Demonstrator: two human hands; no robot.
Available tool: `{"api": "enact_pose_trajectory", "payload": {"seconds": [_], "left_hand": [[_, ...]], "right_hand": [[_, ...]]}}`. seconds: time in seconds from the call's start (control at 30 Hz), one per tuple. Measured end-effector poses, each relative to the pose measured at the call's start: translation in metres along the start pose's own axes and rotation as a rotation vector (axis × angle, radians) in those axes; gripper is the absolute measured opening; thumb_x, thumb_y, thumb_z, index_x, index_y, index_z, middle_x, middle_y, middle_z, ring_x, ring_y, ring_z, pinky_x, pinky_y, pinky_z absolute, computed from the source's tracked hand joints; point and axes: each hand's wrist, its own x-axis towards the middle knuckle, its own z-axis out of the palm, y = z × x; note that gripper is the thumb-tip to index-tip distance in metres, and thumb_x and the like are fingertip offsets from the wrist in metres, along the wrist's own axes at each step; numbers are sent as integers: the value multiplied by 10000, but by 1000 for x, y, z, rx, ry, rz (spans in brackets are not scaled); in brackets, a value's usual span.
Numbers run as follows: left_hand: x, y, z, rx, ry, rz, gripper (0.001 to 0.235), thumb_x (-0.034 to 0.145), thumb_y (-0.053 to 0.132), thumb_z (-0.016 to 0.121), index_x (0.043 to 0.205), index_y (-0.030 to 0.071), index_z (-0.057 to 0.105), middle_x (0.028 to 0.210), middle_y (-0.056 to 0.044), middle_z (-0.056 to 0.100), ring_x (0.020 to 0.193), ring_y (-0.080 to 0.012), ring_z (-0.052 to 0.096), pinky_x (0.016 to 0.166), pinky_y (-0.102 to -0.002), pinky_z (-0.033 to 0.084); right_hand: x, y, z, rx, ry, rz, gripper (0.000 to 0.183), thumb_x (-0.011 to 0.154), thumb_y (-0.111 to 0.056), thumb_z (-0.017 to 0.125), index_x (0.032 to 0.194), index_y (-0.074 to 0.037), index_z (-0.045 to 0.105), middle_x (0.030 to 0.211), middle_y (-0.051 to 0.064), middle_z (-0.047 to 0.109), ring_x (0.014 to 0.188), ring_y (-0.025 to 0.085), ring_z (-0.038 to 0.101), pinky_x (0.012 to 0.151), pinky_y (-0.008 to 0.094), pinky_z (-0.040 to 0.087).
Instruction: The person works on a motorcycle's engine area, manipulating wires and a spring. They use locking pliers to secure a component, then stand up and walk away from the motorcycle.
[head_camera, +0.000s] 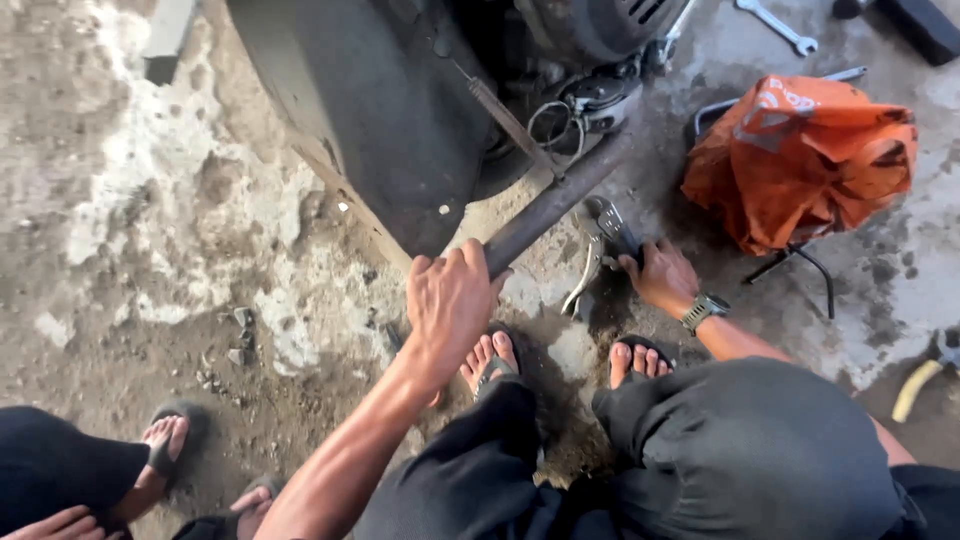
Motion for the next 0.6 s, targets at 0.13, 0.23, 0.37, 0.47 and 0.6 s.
{"api": "enact_pose_trajectory", "payload": {"seconds": [0.13, 0.23, 0.37, 0.47, 0.6], "left_hand": [[-5, 4, -2, -34, 15, -27, 466, 815, 553, 750, 854, 135, 546, 676, -55, 653, 619, -279, 712, 709, -406, 465], [-12, 7, -5, -13, -23, -64, 463, 869, 564, 701, 864, 135, 527, 694, -68, 653, 651, -287, 716, 753, -413, 463], [29, 1, -60, -180, -207, -167, 551, 885, 567, 689, 1053, 56, 570, 937, -163, 688, 894, -375, 705, 877, -499, 448], [76, -17, -93, -511, -207, -359, 720, 960, 621, 568, 1258, -34, 561, 1163, -238, 673, 1125, -420, 671, 974, -535, 481], [122, -5, -66, -908, -201, -527, 756, 917, 673, 559, 1269, 15, 682, 1141, -164, 763, 1160, -377, 695, 949, -512, 567]], "right_hand": [[1, 4, 22, -11, -16, 15, 573, 1033, -587, 463, 989, -34, 608, 992, 203, 621, 928, 431, 707, 729, 502, 587], [-7, 3, 29, 5, -30, -22, 535, 1040, -541, 492, 1013, -19, 609, 988, 210, 613, 919, 440, 705, 723, 517, 580], [-1, -7, 12, -1, -11, -24, 508, 1039, -515, 515, 1078, -18, 608, 1000, 189, 596, 952, 432, 698, 732, 515, 579], [-4, -13, 11, 56, 18, -12, 508, 1023, -493, 544, 1135, -1, 601, 1029, 198, 588, 985, 469, 676, 733, 548, 568], [-10, -24, 1, 128, 88, -21, 501, 1014, -445, 564, 1193, 22, 593, 1048, 229, 590, 1003, 524, 651, 714, 593, 558]]}}
